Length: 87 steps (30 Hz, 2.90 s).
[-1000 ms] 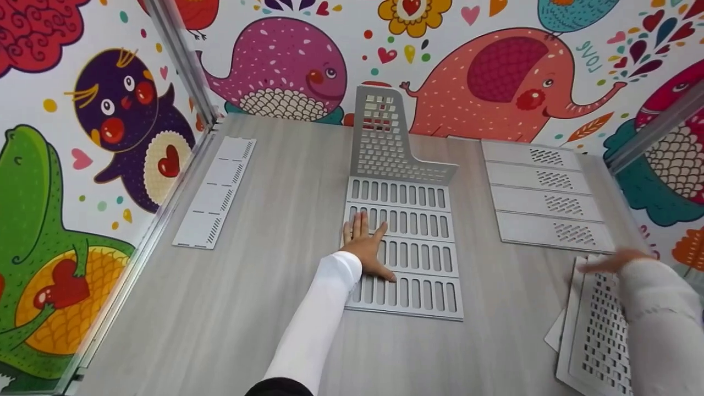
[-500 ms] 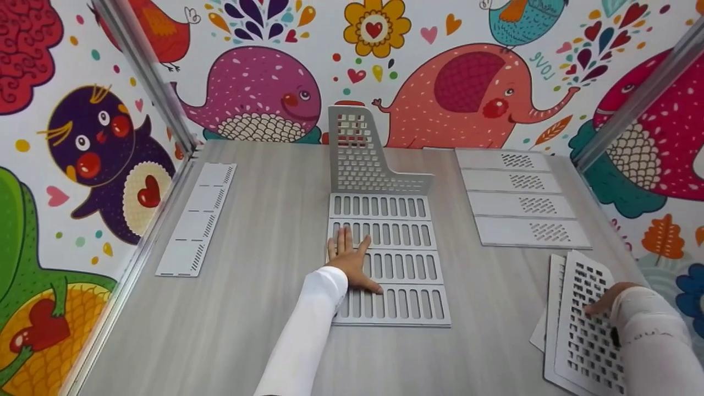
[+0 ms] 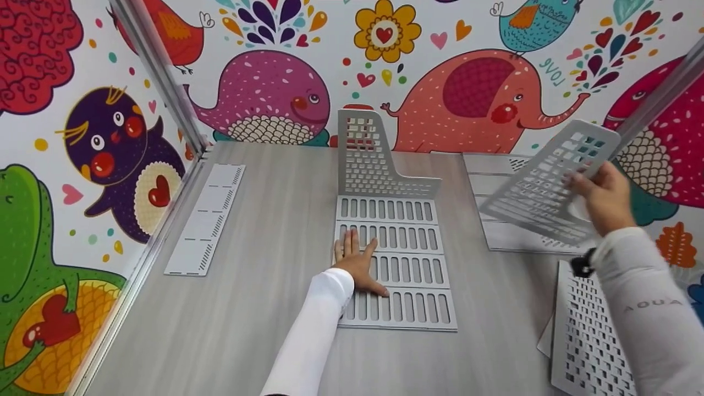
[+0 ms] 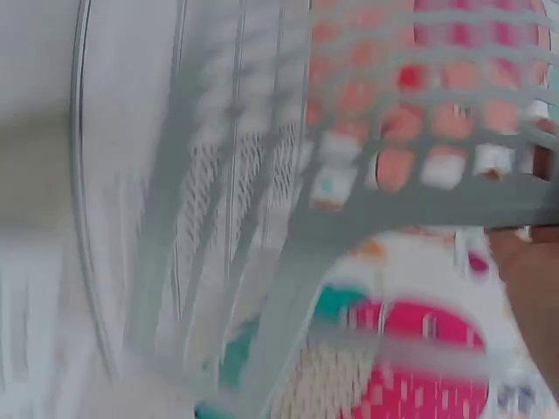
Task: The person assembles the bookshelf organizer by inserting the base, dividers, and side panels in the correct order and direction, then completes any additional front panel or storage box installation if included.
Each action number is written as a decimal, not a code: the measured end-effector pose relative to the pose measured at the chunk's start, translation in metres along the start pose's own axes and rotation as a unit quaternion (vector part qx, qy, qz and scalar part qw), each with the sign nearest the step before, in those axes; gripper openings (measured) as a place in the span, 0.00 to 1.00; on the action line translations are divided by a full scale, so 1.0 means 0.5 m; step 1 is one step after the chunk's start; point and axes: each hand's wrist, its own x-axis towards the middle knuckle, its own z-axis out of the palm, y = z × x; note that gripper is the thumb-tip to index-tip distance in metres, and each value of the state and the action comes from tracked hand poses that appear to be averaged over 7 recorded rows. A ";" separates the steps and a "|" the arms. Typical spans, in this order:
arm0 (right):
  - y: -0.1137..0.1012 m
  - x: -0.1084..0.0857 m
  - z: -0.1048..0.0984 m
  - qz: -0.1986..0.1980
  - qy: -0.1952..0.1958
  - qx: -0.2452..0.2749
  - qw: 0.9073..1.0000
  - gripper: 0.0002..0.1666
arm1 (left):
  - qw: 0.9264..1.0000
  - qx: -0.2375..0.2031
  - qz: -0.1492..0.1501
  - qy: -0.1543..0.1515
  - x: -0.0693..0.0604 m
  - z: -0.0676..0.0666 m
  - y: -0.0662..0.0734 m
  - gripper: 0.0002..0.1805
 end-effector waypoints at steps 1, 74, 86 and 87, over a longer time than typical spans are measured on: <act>0.004 0.001 0.022 -0.023 0.005 0.044 0.999 0.21 | 1.000 -0.004 0.003 -0.002 0.000 -0.002 0.003 0.70; 0.141 -0.011 0.505 -0.183 -0.152 -0.202 0.950 0.48 | 0.999 0.015 -0.019 -0.027 -0.009 -0.038 0.022 0.70; 0.202 -0.074 -0.020 0.204 -0.052 -0.414 0.885 0.67 | 0.999 0.006 -0.023 -0.036 -0.013 -0.033 0.019 0.70; 0.199 -0.099 -0.049 0.289 -0.043 -0.411 0.864 0.72 | 0.999 0.005 -0.021 -0.035 -0.012 -0.032 0.019 0.69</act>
